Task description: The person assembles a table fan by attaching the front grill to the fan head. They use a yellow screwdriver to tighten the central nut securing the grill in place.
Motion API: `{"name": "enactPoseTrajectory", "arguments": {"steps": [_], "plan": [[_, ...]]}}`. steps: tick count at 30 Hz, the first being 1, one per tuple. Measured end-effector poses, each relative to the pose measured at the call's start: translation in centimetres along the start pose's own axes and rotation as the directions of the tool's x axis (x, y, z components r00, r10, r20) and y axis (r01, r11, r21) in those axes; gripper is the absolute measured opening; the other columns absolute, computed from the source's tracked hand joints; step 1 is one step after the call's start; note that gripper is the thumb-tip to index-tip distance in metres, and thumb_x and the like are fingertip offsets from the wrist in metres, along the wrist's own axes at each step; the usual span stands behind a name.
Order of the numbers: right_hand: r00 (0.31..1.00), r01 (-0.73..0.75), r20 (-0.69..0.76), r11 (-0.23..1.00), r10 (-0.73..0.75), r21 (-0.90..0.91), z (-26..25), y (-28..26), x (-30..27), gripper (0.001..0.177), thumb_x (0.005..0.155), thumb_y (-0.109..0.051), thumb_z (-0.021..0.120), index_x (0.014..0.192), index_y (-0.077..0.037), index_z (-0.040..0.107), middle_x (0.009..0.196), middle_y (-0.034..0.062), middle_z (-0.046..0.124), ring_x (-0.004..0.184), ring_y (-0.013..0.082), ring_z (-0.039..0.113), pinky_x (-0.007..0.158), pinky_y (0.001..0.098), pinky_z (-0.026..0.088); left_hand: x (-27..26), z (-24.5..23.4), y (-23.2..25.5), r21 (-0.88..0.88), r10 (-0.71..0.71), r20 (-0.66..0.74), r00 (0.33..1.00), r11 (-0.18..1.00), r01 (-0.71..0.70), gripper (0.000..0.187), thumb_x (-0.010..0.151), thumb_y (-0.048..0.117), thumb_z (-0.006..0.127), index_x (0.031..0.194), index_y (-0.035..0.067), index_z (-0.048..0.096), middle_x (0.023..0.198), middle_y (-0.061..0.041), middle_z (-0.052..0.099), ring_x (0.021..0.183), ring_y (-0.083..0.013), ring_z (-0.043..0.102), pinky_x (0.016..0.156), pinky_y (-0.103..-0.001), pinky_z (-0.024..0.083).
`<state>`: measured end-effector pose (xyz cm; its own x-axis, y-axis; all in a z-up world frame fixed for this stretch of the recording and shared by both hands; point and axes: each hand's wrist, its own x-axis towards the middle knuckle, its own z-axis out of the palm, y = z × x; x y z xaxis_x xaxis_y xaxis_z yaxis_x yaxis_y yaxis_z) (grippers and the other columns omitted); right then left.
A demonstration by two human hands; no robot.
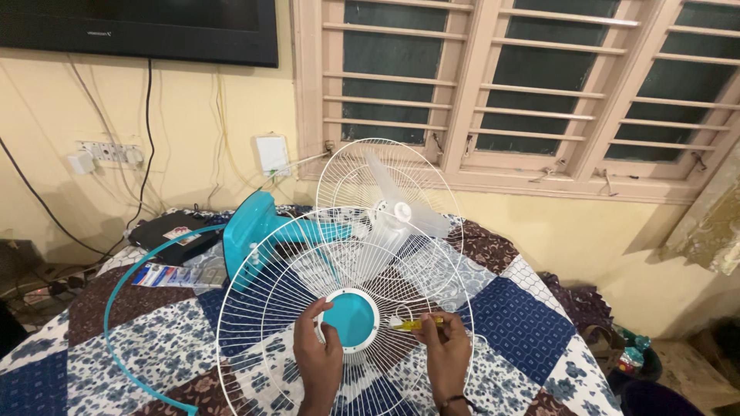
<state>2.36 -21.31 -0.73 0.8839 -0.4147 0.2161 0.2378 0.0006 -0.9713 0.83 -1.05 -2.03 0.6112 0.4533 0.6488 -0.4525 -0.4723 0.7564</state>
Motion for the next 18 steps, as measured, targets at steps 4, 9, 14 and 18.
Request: {"name": "enactPoseTrajectory", "arguments": {"steps": [4,9,14,18], "plan": [[0.997,0.080,0.001,0.997,-0.081,0.010,-0.01,0.43,-0.06,0.022,0.094,-0.014,0.070,0.104,0.005,0.065,0.087,0.0160,0.077,0.078,0.0204,0.077,0.069,0.0303,0.063,-0.04,-0.12,-0.06,0.003,-0.014,0.001,1.000,1.000,0.014,0.044,0.088,-0.008,0.053,0.131,0.003,0.057,0.119,-0.012,0.070,0.116,-0.0277,0.066,0.095,-0.043,0.053],[0.995,0.098,-0.001,0.995,-0.098,-0.034,0.50,0.15,0.07,0.023,0.092,-0.015,0.071,0.105,0.003,0.064,0.087,0.0149,0.078,0.078,0.0192,0.079,0.067,0.0282,0.063,0.16,-0.30,0.04,-0.013,-0.070,0.008,0.997,0.997,0.070,0.047,0.087,-0.010,0.052,0.132,0.004,0.057,0.119,-0.012,0.070,0.116,-0.0271,0.066,0.093,-0.043,0.053],[0.995,0.097,0.022,0.993,-0.095,-0.072,0.50,-0.13,-0.14,0.023,0.093,-0.015,0.071,0.104,0.003,0.064,0.087,0.0140,0.079,0.079,0.0179,0.080,0.069,0.0283,0.064,0.13,-0.49,0.17,-0.018,-0.088,0.005,0.996,0.996,0.088,0.049,0.086,-0.009,0.052,0.133,0.006,0.057,0.118,-0.011,0.071,0.114,-0.0254,0.067,0.090,-0.042,0.054],[0.996,0.091,0.020,0.995,-0.090,-0.046,0.57,-0.19,-0.21,0.022,0.093,-0.014,0.071,0.104,0.004,0.064,0.087,0.0149,0.078,0.079,0.0183,0.079,0.070,0.0291,0.065,0.21,-0.49,0.31,-0.024,-0.116,0.021,0.993,0.993,0.117,0.048,0.087,-0.009,0.052,0.133,0.006,0.057,0.118,-0.011,0.071,0.112,-0.0254,0.067,0.088,-0.042,0.054]]}}
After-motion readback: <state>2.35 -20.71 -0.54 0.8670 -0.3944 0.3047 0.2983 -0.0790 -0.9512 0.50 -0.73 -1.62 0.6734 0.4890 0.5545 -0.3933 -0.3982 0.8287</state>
